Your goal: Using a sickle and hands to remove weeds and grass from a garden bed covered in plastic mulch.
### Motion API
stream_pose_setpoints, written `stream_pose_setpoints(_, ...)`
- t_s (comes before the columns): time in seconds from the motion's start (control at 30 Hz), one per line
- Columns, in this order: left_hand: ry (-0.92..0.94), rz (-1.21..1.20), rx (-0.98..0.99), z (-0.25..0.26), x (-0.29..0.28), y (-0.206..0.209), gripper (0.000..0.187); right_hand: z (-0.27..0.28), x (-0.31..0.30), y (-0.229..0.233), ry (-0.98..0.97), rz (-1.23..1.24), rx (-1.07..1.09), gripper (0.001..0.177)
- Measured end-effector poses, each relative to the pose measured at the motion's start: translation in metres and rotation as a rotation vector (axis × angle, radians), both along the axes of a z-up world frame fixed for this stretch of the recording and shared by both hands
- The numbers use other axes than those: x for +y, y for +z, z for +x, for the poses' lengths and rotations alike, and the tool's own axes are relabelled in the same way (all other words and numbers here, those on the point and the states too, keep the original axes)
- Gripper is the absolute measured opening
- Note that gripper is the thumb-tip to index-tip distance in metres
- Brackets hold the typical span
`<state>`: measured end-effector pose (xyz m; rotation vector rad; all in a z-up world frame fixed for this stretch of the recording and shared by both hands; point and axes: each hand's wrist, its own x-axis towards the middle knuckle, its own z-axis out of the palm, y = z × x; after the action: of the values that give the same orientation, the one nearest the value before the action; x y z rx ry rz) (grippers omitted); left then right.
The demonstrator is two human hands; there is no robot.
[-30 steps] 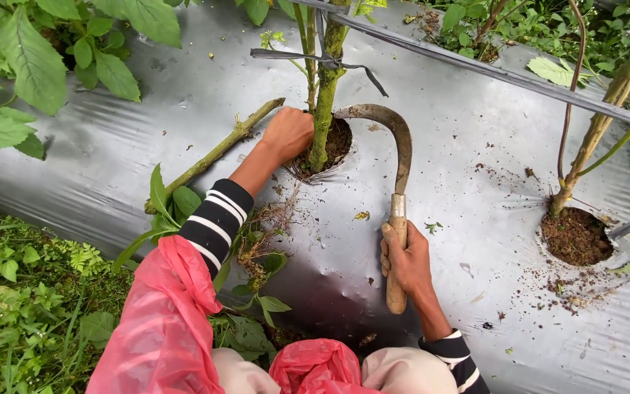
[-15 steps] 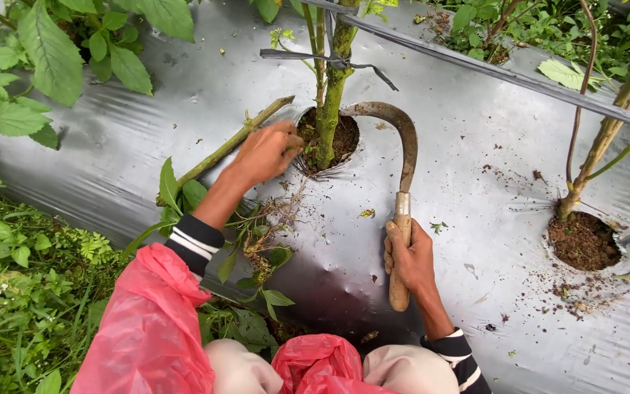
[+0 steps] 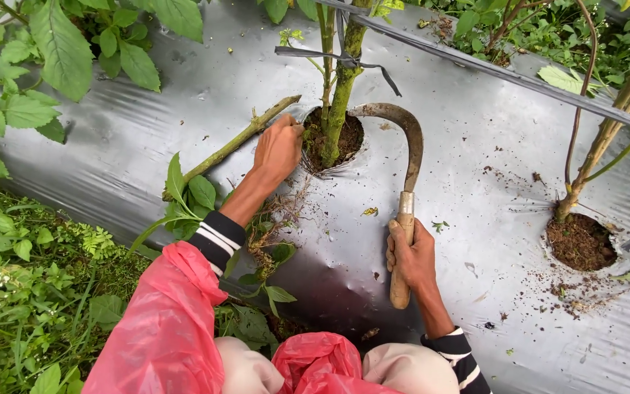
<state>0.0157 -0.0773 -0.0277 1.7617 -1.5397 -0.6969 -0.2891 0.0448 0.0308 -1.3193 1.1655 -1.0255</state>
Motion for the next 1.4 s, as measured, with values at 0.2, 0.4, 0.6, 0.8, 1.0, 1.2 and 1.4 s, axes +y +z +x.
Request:
stream_pose_setpoints(0.2,-0.021,-0.037,-0.557,-0.003,-0.033,0.011,0.012,0.001,0.000,0.000,0.006,0.005,0.000,0.015)
stream_pose_setpoints(0.4,0.054,-0.015,-0.091,-0.012,0.017,0.038,0.017,0.002,0.001,0.003,0.029,-0.008,0.018,0.015)
stream_pose_setpoints(0.6,0.149,-0.181,-0.602,0.044,0.098,0.063,0.020,0.007,0.007,-0.002,0.015,-0.059,-0.021,0.018)
stream_pose_setpoints(0.8,0.329,-0.114,-0.709,0.082,0.118,0.030,0.084,0.026,0.029,-0.012,-0.087,0.023,-0.119,0.025)
stream_pose_setpoints(1.0,0.295,0.030,-0.272,0.060,0.175,0.045,0.097,0.050,0.060,-0.034,-0.098,-0.049,-0.301,0.024)
stream_pose_setpoints(1.2,0.188,0.110,-0.320,0.020,0.244,0.007,0.151,0.058,0.095,-0.051,0.003,-0.056,-0.431,0.020)
stream_pose_setpoints(1.4,0.446,-0.064,-0.519,-0.024,0.264,-0.045,0.090,0.054,0.137,-0.060,0.193,-0.028,-0.460,0.016)
